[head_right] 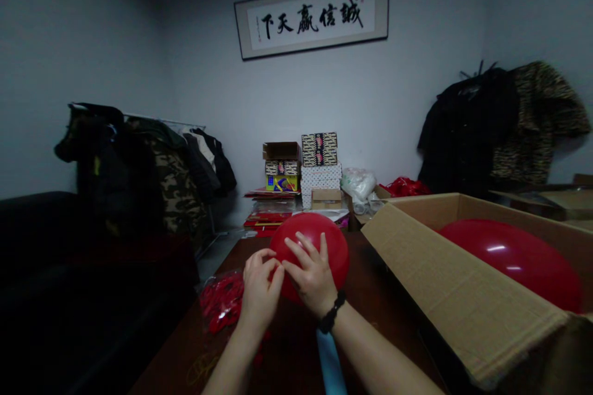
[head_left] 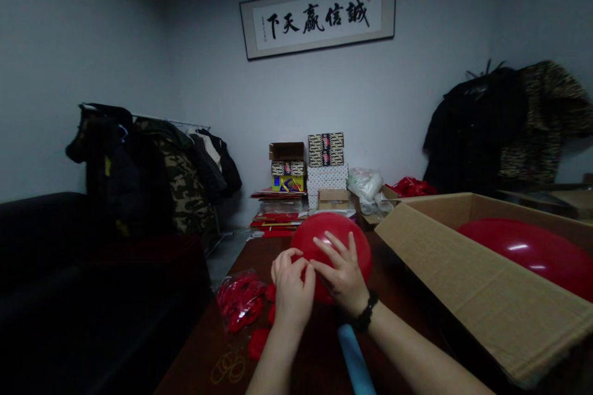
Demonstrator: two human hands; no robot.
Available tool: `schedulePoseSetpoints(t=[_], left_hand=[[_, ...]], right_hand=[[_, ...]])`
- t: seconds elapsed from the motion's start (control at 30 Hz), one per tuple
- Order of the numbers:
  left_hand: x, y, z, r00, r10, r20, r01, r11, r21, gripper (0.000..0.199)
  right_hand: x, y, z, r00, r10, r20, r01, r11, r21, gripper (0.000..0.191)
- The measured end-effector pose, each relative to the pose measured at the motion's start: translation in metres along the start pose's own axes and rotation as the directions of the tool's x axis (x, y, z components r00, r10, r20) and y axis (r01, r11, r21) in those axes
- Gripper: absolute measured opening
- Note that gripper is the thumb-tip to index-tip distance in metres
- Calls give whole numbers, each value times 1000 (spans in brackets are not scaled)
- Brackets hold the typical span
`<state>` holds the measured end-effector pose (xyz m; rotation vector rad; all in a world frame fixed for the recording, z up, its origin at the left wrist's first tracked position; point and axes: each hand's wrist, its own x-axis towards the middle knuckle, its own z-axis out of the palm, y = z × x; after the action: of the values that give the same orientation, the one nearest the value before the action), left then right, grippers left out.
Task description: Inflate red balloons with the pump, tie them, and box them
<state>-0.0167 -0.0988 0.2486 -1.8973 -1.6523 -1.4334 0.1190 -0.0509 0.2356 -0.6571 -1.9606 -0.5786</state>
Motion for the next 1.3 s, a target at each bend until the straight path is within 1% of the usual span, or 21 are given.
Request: schedulePoseSetpoints(t=[0.07, 0.13, 0.23, 0.3, 0.37, 0.47, 0.53, 0.73, 0.87, 0.93, 1.0, 1.03, 1.13, 1.17, 1.2, 1.23, 1.3], left_hand=[[0, 1, 0, 1000, -6, -7, 6, 1000, 7, 20], [-2, 3, -1, 999, 25, -31, -23, 998, 58, 20], [-5, 9, -5, 990, 129, -53, -119, 980, 159, 16], [-7, 12, -8, 981, 192, -40, -180, 961, 208, 14], [-8, 12, -9, 973, 230, -10, -222, 946, 235, 14], [-8, 10, -11, 964, 262, 33, -262, 934, 242, 13], [-7, 7, -11, 960, 275, 54, -280, 930, 238, 14], [-8, -3, -12, 960, 265, 96, -281, 926, 254, 16], [-9, -6, -9, 937, 335, 102, -350, 898, 268, 14], [-9, -9, -4, 925, 354, 137, -378, 888, 262, 14], [-9, -13, 3, 925, 353, 139, -378, 885, 270, 13], [-9, -15, 7, 925, 350, 144, -378, 882, 282, 13], [-11, -20, 19, 917, 347, 195, -393, 867, 306, 12], [-12, -22, 22, 913, 348, 214, -401, 861, 311, 12], [-13, -23, 24, 908, 349, 231, -409, 856, 315, 12], [-14, -24, 25, 904, 350, 246, -417, 851, 319, 11], [-15, -25, 27, 896, 353, 269, -429, 845, 320, 11]], right_hand=[[-3, -1, 0, 1000, -15, -10, 15, 1000, -8, 22], [-5, -1, 1, 1000, -17, -8, 17, 1000, -7, 22], [-8, -1, 1, 1000, 12, -7, -11, 1000, 25, 20], [-10, -1, 2, 999, 38, -3, -38, 998, 49, 19], [-12, -1, 2, 998, 58, 20, -59, 997, 59, 19], [-15, -2, 2, 995, 89, 49, -92, 993, 72, 19], [-16, -2, 3, 993, 108, 45, -112, 990, 89, 21], [-17, -5, 5, 990, 138, 33, -141, 980, 138, 21], [-22, -3, 11, 983, 164, 78, -174, 973, 150, 22], [-26, -3, 16, 971, 198, 134, -218, 964, 154, 23], [-32, -4, 21, 948, 245, 203, -278, 948, 153, 26], [-35, -6, 24, 938, 266, 224, -301, 943, 144, 31], [-46, -12, 29, 908, 313, 278, -357, 926, 123, 63], [-52, -12, 29, 896, 329, 298, -377, 918, 119, 69], [-58, -12, 29, 883, 345, 317, -397, 911, 116, 70], [-67, -9, 28, 870, 363, 335, -418, 902, 109, 66], [-87, 4, 25, 840, 408, 358, -463, 883, 81, 52]])
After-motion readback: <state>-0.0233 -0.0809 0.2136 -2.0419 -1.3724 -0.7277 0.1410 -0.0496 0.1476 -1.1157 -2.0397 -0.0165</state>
